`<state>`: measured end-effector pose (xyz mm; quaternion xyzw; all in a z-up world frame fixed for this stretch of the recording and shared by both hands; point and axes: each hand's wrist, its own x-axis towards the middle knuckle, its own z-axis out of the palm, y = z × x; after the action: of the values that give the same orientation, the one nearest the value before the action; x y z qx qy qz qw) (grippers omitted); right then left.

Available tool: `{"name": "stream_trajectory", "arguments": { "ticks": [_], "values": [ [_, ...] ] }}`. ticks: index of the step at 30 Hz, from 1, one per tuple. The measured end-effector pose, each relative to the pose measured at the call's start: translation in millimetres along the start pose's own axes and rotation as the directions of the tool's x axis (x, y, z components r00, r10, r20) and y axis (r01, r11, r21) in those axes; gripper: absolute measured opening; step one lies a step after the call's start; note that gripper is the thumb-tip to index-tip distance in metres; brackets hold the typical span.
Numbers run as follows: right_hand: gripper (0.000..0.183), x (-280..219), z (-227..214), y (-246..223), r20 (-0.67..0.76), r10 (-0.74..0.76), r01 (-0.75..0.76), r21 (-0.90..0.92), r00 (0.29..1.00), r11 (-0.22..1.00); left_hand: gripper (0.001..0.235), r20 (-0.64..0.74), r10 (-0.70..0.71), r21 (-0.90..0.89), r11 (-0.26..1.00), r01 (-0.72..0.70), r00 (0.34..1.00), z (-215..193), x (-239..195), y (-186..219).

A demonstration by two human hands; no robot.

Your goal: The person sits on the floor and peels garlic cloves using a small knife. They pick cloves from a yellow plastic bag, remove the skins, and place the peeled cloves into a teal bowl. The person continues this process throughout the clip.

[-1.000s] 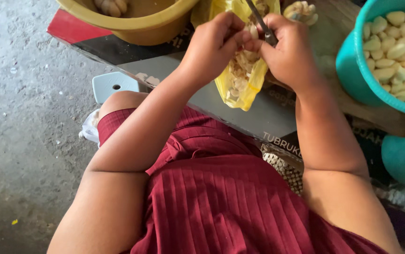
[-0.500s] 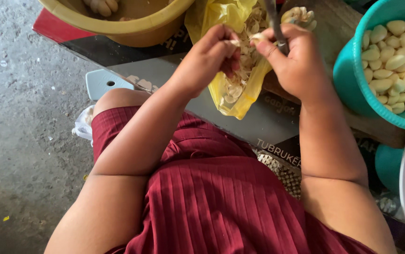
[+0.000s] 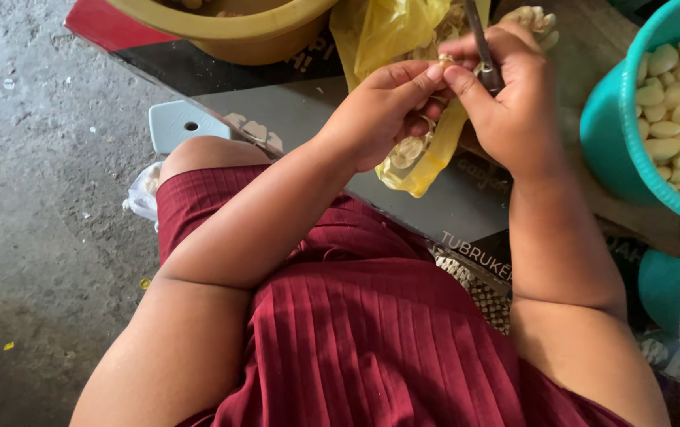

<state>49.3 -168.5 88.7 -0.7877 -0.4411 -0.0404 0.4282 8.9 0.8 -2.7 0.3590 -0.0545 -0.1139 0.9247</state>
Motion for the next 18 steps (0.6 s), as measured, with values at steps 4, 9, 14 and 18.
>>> {"name": "stream_trajectory", "arguments": {
  "ticks": [4,9,14,18],
  "values": [
    [0.039,0,-11,-16,0.081,0.112,-0.119,0.076,0.99,0.99,0.031,-0.068,0.084,0.158,0.985,-0.073,0.994,-3,-6,5],
    [0.04,-7,-21,-26,0.164,0.055,-0.053,-0.015,0.985,0.998,0.029,-0.129,0.223,0.238,0.953,-0.188,0.966,-7,-11,17],
    [0.043,-8,-17,-23,0.157,0.025,-0.007,-0.115,0.987,0.993,0.027,-0.249,0.281,0.375,0.91,-0.175,0.927,-5,-10,21],
    [0.043,-8,-16,-22,0.144,0.018,0.001,-0.127,0.989,0.992,0.027,-0.111,0.426,0.439,0.832,-0.34,0.898,-7,-11,19]
  ]
}}
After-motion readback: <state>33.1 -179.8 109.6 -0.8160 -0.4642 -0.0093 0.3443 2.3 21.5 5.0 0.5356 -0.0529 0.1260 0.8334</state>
